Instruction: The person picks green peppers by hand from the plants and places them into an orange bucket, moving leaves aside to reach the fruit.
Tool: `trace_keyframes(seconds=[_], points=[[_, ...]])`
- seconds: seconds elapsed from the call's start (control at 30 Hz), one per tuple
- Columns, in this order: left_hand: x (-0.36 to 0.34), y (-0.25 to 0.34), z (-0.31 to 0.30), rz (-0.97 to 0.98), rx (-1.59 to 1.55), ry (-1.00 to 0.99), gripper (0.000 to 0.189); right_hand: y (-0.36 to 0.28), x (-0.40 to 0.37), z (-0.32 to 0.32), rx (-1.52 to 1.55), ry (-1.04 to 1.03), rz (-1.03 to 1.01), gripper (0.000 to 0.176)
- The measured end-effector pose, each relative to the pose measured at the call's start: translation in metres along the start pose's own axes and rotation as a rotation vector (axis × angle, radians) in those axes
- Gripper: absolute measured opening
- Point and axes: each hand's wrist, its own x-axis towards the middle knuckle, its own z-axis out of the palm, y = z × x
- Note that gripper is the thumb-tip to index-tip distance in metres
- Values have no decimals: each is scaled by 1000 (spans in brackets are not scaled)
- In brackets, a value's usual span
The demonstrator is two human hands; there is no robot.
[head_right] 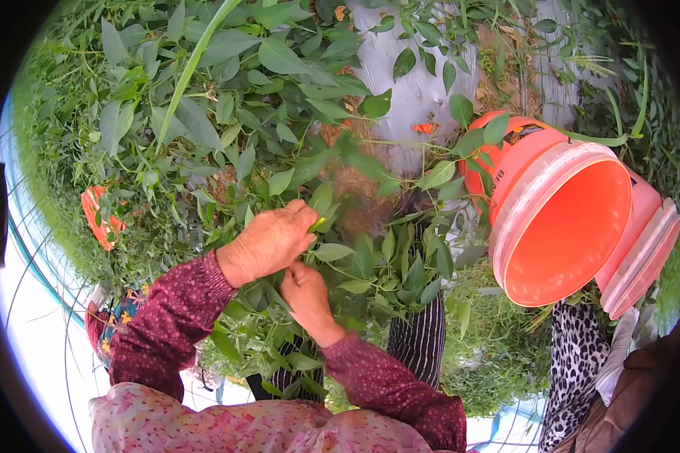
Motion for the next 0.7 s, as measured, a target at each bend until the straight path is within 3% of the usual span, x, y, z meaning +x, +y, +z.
trace_keyframes(seconds=[0.07, 0.13, 0.27, 0.33, 0.37, 0.4, 0.43, 0.5, 0.53, 0.6, 0.67, 0.7], points=[[7, -9, -2, -3, 68, 19, 25, -5, 0, -2, 94, 74, -69, 14], [8, -17, -2, 81, 183, 56, 20, -19, -3, -8, 141, 21, -41, 13], [10, -21, 3, 48, 216, 61, 18, -20, 0, -13, 274, 32, -44, 9], [12, -24, -5, -12, 283, 90, 17, -17, 0, -20, 126, -60, -29, 11], [16, -27, -9, -68, 347, 118, 17, -25, -8, -15, -123, -68, -174, 10], [22, -40, -17, -104, 303, 271, 19, -34, -17, -9, -376, -74, -318, 8], [28, -49, -25, -140, 236, 302, 20, -35, -18, -5, -407, -95, -199, 10], [25, -55, -40, -217, -29, 349, 22, -48, -15, -10, -439, -143, -147, 12], [19, -57, -41, -227, -20, 349, 22, -52, -13, -12, -467, -173, -92, 15], [9, -58, -35, -131, -230, 383, 18, -49, -11, -17, -455, -180, -125, 16], [1, -69, -33, -197, -204, 395, 25, -61, -9, -25, -564, -134, -215, 21], [-1, -75, -37, -354, -308, 433, 26, -65, -9, -29, -630, -119, -208, 25]])
